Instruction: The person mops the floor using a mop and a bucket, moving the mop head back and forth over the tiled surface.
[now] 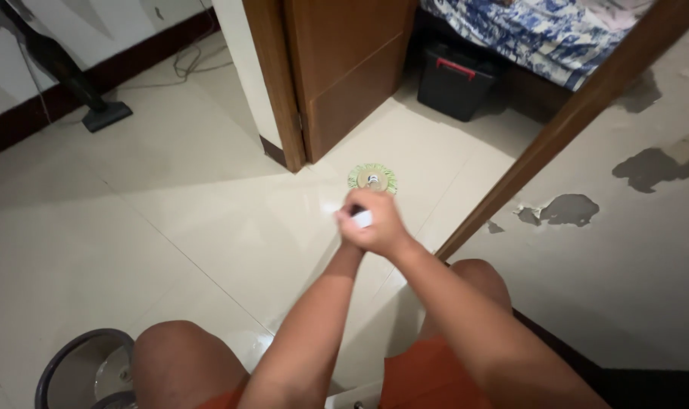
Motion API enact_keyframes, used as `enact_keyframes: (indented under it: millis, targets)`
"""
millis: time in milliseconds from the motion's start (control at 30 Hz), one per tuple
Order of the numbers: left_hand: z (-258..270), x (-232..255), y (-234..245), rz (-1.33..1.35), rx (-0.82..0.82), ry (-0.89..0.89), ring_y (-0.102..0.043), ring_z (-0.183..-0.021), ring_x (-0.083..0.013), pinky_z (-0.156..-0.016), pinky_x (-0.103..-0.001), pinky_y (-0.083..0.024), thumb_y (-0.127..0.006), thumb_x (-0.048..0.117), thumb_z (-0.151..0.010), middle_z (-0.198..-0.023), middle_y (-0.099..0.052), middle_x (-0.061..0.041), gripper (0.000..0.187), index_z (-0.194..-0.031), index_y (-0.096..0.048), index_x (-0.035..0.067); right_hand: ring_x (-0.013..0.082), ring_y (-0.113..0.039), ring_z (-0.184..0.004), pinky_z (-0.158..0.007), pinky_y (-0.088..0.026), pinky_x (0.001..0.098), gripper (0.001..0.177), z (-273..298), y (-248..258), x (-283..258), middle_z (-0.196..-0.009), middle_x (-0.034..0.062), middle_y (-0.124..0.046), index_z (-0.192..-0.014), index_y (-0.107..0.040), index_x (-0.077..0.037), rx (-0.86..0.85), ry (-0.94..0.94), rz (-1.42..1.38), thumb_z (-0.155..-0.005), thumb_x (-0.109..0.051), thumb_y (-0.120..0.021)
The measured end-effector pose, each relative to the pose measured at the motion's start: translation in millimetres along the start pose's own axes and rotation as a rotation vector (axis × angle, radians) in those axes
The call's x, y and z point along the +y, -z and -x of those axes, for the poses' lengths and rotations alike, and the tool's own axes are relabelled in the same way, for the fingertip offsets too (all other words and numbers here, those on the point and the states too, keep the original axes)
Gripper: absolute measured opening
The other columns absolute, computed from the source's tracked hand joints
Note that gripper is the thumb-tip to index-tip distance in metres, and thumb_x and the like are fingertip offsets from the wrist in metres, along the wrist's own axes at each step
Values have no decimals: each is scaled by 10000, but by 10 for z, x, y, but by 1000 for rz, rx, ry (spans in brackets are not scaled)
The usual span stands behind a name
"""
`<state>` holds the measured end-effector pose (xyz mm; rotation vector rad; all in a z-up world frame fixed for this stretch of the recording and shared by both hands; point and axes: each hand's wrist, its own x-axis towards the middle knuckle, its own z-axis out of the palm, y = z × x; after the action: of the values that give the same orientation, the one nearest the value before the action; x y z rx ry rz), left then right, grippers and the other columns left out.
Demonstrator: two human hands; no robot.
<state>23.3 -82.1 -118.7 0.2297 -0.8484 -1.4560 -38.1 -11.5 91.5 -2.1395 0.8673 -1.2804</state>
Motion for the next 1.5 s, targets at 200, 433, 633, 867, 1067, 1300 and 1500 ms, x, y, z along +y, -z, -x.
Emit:
enact_keyframes:
  millis: [200, 433, 633, 867, 1067, 1300, 1500]
  targets:
    - [389, 715, -161, 132, 274, 260, -653, -867, -161, -779, -325, -559, -552, 283, -914, -927, -651, -48, 293, -1034, -625, 25, 300, -603, -1107, -971, -473, 396, 495, 155, -72, 150, -1095, 131, -680, -1062, -689, -83, -338, 0, 55, -681, -331, -883]
    - [626, 1649, -1036, -1014, 450, 74, -663, -838, -113, -777, -265, -543, -747, 145, -892, -978, -751, -61, 123, -935, -686, 47, 233, -538, -1410, -1191, -377, 360, 420, 505, -137, 1097, -1477, 104, -620, -1447, -585, -101, -303, -509, -396, -1071, -250, -474]
    - [768, 1936, -1470, -885, 372, -194, -662, -866, -112, -815, -265, -554, -731, 109, -940, -967, -754, -98, 164, -869, -622, 9, 307, -623, -1243, -1025, -497, 391, 540, 455, -378, 946, -1332, 177, -653, -1367, -582, -60, -356, -480, 35, -844, -186, -635]
    - [698, 1497, -1125, -1023, 273, -281, -680, -779, -127, -786, -281, -575, -671, 25, -915, -844, -731, -110, 127, -821, -597, -18, 393, -706, -1066, -897, -565, 431, 483, 506, -527, 1180, -1098, 237, -728, -1247, -646, -60, -346, -638, 269, -816, -261, -726]
    - [521, 1313, -922, -969, 348, -203, -624, -736, -107, -698, -271, -532, -657, 35, -913, -827, -716, -87, 117, -819, -615, -20, 456, -669, -988, -805, -542, 490, 514, 383, -598, 1602, -1049, 296, -686, -1259, -594, 3, -290, -502, 336, -815, -222, -725]
    - [510, 1839, -1449, -1039, 351, -68, -507, -631, -108, -597, -273, -455, -668, 99, -912, -648, -586, -48, 190, -759, -616, -1, 419, -704, -912, -809, -567, 485, 229, 252, -261, 572, -956, 216, -735, -887, -720, -43, -589, -353, 601, -889, -217, -572]
    - [573, 1744, -1470, -910, 314, -119, -608, -758, -122, -746, -277, -521, -644, 86, -922, -769, -689, -56, 161, -785, -616, 6, 434, -682, -874, -778, -555, 499, 189, 444, -221, 572, -904, 241, -715, -936, -690, -25, -405, -489, 429, -880, -178, -595]
